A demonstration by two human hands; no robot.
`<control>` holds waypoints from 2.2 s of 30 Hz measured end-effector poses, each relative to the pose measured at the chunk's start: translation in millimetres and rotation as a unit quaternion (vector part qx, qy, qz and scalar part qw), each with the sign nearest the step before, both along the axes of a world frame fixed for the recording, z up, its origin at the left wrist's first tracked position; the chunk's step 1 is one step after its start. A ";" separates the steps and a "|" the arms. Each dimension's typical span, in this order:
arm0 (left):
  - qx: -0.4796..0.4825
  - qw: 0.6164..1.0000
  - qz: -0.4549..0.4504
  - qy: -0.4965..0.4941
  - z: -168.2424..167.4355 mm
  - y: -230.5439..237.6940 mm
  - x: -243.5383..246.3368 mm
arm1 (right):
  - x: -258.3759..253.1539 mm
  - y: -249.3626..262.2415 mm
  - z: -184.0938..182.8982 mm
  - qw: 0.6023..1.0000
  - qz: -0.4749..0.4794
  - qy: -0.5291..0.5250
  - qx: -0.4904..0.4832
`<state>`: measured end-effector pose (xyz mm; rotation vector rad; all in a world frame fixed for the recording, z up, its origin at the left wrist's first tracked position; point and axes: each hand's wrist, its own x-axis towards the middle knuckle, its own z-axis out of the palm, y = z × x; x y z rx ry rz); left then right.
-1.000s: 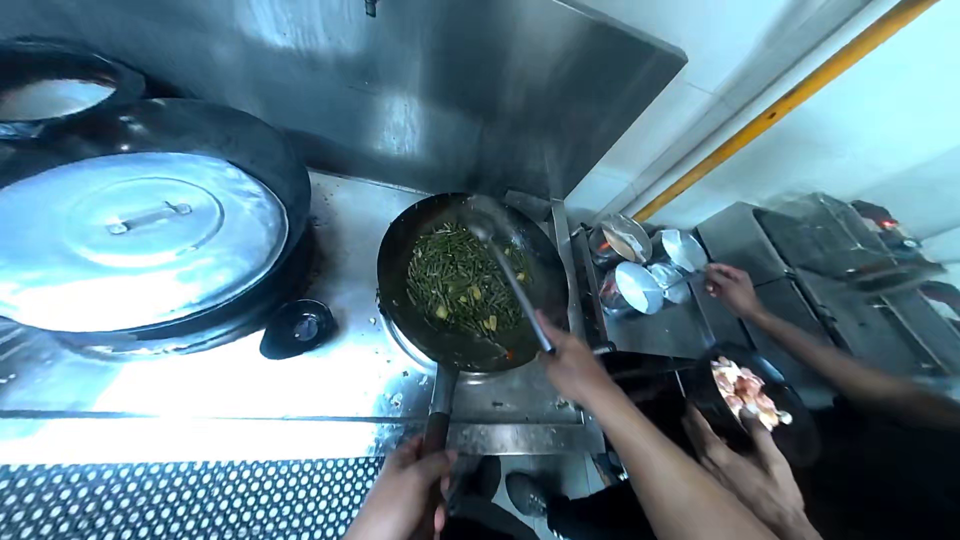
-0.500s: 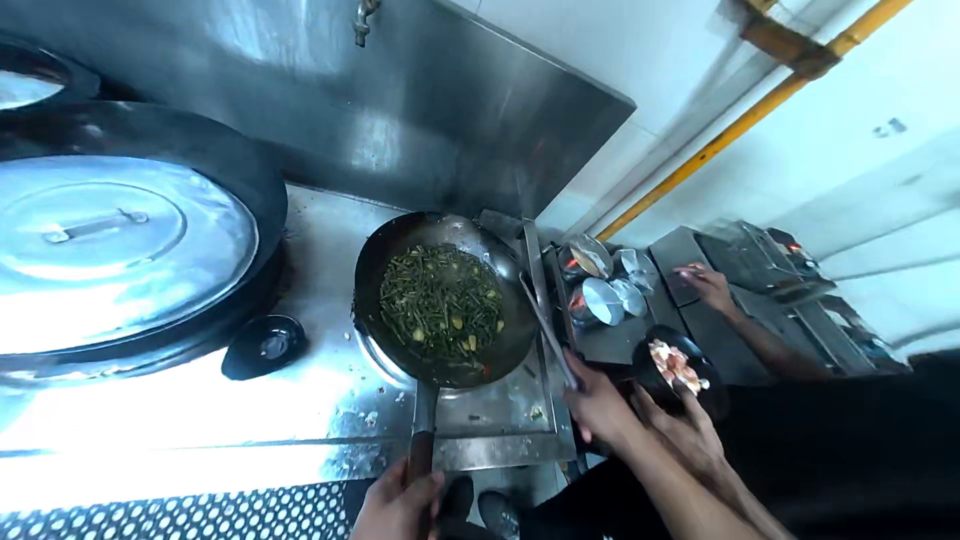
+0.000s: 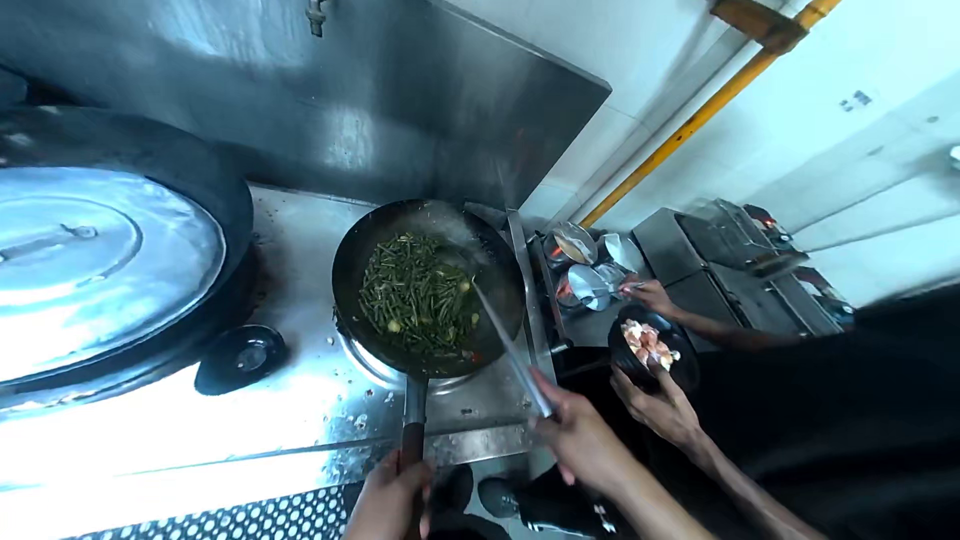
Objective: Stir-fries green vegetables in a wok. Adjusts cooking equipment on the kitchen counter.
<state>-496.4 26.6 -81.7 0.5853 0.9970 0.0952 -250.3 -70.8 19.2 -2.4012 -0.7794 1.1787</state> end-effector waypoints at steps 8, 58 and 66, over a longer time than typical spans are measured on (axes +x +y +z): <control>-0.003 0.999 0.025 -0.022 -0.3 1.1 -7.8 | 75.7 15.9 -62.9 0.998 -0.056 -0.017 0.009; -0.046 0.997 -0.060 0.001 20.8 46.5 -32.6 | -54.2 -16.3 105.6 0.952 0.162 -0.228 -0.123; -0.047 0.997 -0.064 -0.013 8.6 65.9 -45.8 | -78.2 -19.3 88.1 0.891 0.234 -0.307 -0.237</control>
